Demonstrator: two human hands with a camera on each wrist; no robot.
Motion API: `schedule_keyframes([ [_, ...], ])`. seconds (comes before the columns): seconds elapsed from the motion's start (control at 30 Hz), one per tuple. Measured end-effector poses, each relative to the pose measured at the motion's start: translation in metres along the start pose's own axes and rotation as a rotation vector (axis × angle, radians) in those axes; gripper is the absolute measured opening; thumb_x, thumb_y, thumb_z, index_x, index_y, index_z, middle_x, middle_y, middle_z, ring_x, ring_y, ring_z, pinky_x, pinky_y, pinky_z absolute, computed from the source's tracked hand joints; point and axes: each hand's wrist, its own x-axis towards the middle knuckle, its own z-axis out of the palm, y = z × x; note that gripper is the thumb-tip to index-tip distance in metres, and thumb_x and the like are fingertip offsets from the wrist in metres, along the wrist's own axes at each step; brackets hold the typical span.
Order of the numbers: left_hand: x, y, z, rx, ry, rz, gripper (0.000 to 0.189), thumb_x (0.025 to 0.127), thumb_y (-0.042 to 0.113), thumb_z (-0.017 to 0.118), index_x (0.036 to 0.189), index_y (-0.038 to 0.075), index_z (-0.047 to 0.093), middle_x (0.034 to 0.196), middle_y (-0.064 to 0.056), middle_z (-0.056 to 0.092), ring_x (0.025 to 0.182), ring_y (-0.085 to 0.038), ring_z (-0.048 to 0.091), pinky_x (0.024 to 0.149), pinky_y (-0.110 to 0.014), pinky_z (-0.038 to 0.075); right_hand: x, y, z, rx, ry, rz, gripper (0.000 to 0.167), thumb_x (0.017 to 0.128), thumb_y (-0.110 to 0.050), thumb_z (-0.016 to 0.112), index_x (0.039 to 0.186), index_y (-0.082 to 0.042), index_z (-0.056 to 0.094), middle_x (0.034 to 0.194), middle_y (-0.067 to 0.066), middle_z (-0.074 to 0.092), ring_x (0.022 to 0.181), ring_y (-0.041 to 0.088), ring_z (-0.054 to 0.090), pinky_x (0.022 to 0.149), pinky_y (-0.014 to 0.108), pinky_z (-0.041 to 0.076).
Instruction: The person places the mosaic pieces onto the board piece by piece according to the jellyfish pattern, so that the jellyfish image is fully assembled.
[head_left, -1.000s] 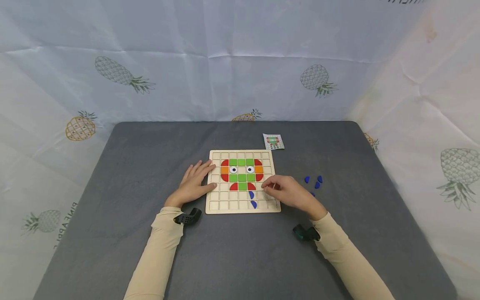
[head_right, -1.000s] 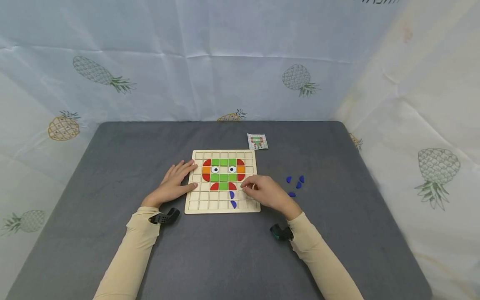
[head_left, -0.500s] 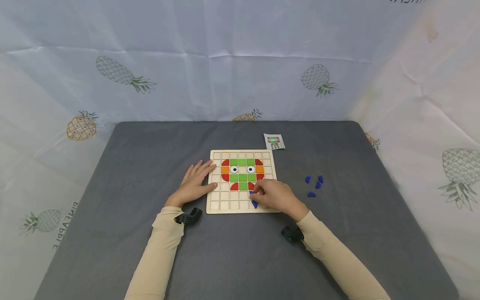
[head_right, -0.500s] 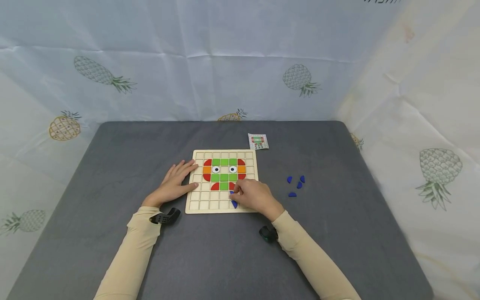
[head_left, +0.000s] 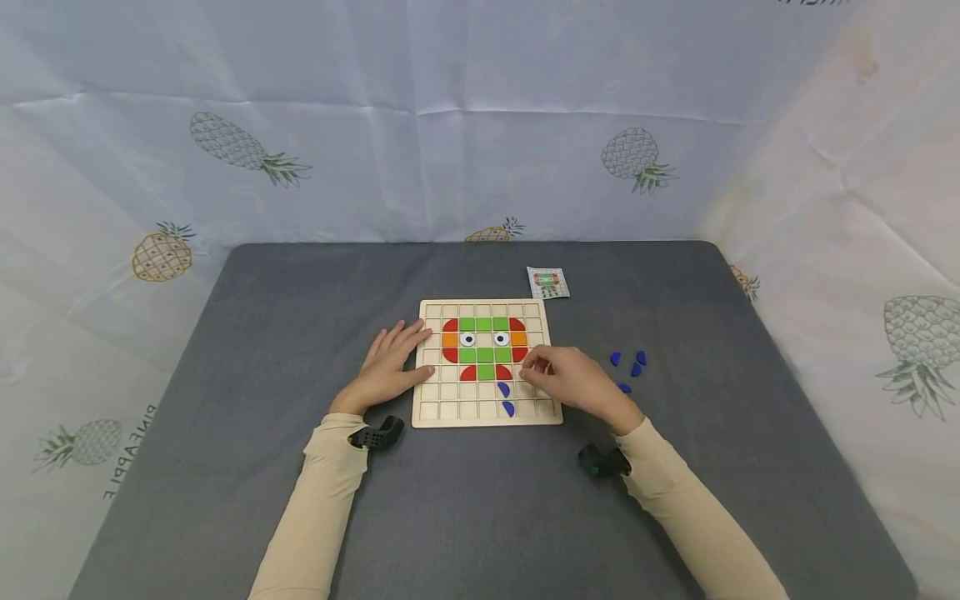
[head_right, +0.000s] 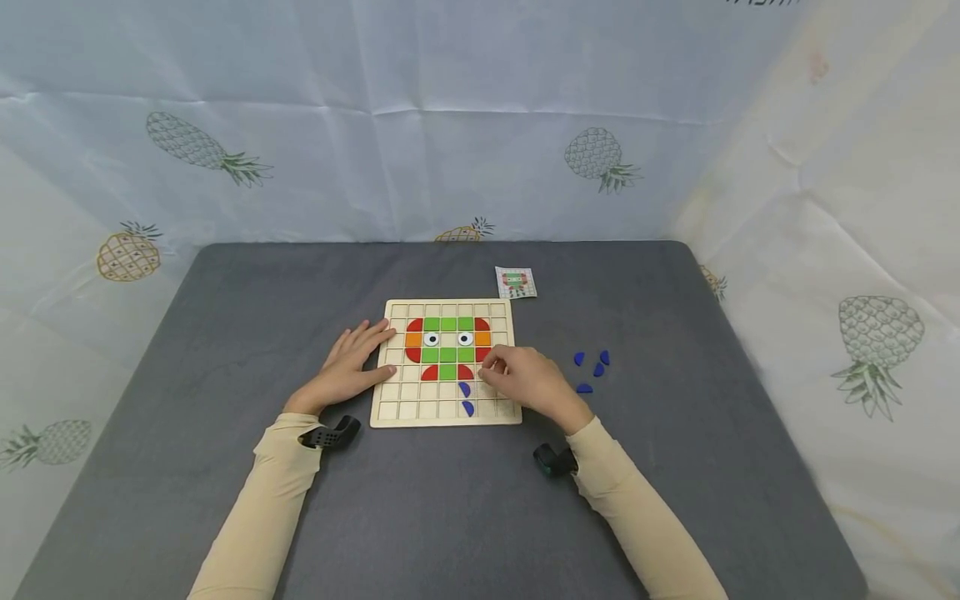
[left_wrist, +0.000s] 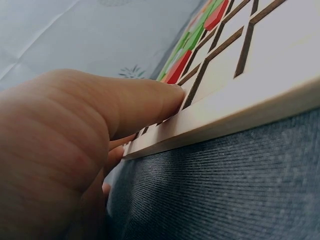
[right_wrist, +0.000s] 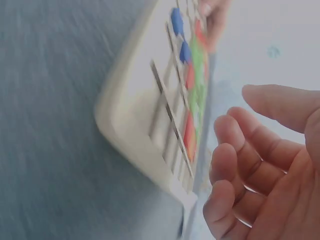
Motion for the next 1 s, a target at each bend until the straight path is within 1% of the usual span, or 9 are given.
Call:
schedule_keyframes([
  [0.13, 0.0, 0.0, 0.0, 0.001, 0.002, 0.004, 0.072, 0.096, 0.031, 0.066, 0.159, 0.013, 0.036, 0.17, -0.01, 0.021, 0.159, -0.036, 0.006, 0.128, -0.055, -0.004, -0.006, 0.007, -0.019, 0.036, 0.041, 0.019, 0.019, 0.1, -0.027, 0.064, 0.109, -0.012, 0.071, 0.088, 0.001, 0.067, 0.073, 0.016, 0.055, 0.062, 0.028, 0.048],
  [0.37, 0.0, -0.001, 0.0, 0.0, 0.001, 0.009, 0.072, 0.096, 0.031, 0.066, 0.159, 0.012, 0.036, 0.17, -0.01, 0.021, 0.159, -0.036, 0.006, 0.128, -0.055, -0.003, -0.022, 0.025, -0.051, 0.043, 0.123, 0.04, 0.021, 0.102, -0.028, 0.062, 0.112, -0.011, 0.07, 0.1, 0.008, 0.071, 0.082, 0.02, 0.058, 0.068, 0.032, 0.049],
  [0.5, 0.0, -0.002, 0.0, -0.004, 0.004, 0.007, 0.072, 0.096, 0.031, 0.066, 0.159, 0.013, 0.036, 0.17, -0.01, 0.021, 0.159, -0.036, 0.006, 0.128, -0.055, -0.004, -0.028, 0.04, -0.065, 0.046, 0.141, 0.047, 0.028, 0.104, -0.031, 0.059, 0.117, -0.009, 0.069, 0.107, 0.012, 0.071, 0.087, 0.022, 0.061, 0.072, 0.034, 0.05],
  [0.6, -0.001, -0.003, 0.0, -0.005, 0.006, 0.007, 0.071, 0.096, 0.031, 0.066, 0.159, 0.013, 0.036, 0.17, -0.01, 0.021, 0.159, -0.036, 0.005, 0.128, -0.055, -0.004, -0.029, 0.052, -0.072, 0.036, 0.144, 0.068, 0.031, 0.105, -0.032, 0.057, 0.121, -0.007, 0.068, 0.11, 0.014, 0.07, 0.09, 0.023, 0.062, 0.075, 0.034, 0.05],
  [0.77, -0.001, -0.003, 0.0, -0.001, 0.006, 0.013, 0.071, 0.097, 0.032, 0.065, 0.159, 0.013, 0.035, 0.17, -0.01, 0.021, 0.159, -0.036, 0.006, 0.128, -0.055, -0.004, -0.033, 0.071, -0.08, -0.001, 0.164, 0.112, 0.03, 0.105, -0.028, 0.057, 0.122, -0.006, 0.067, 0.112, 0.014, 0.07, 0.096, 0.027, 0.064, 0.075, 0.035, 0.051],
  [0.9, 0.0, -0.003, 0.0, 0.01, 0.005, 0.007, 0.072, 0.096, 0.032, 0.065, 0.159, 0.013, 0.035, 0.17, -0.009, 0.021, 0.159, -0.036, 0.005, 0.128, -0.054, -0.004, -0.037, 0.083, -0.085, -0.021, 0.187, 0.156, 0.032, 0.106, -0.028, 0.054, 0.124, -0.004, 0.066, 0.114, 0.017, 0.069, 0.104, 0.033, 0.063, 0.079, 0.043, 0.052],
  [1.0, 0.001, -0.002, 0.001, 0.015, 0.0, 0.015, 0.072, 0.097, 0.032, 0.064, 0.159, 0.013, 0.035, 0.17, -0.009, 0.021, 0.159, -0.036, 0.006, 0.128, -0.055, -0.003, -0.041, 0.095, -0.086, -0.025, 0.2, 0.218, 0.034, 0.107, -0.029, 0.052, 0.124, -0.003, 0.065, 0.118, 0.02, 0.067, 0.107, 0.036, 0.062, 0.082, 0.048, 0.053],
])
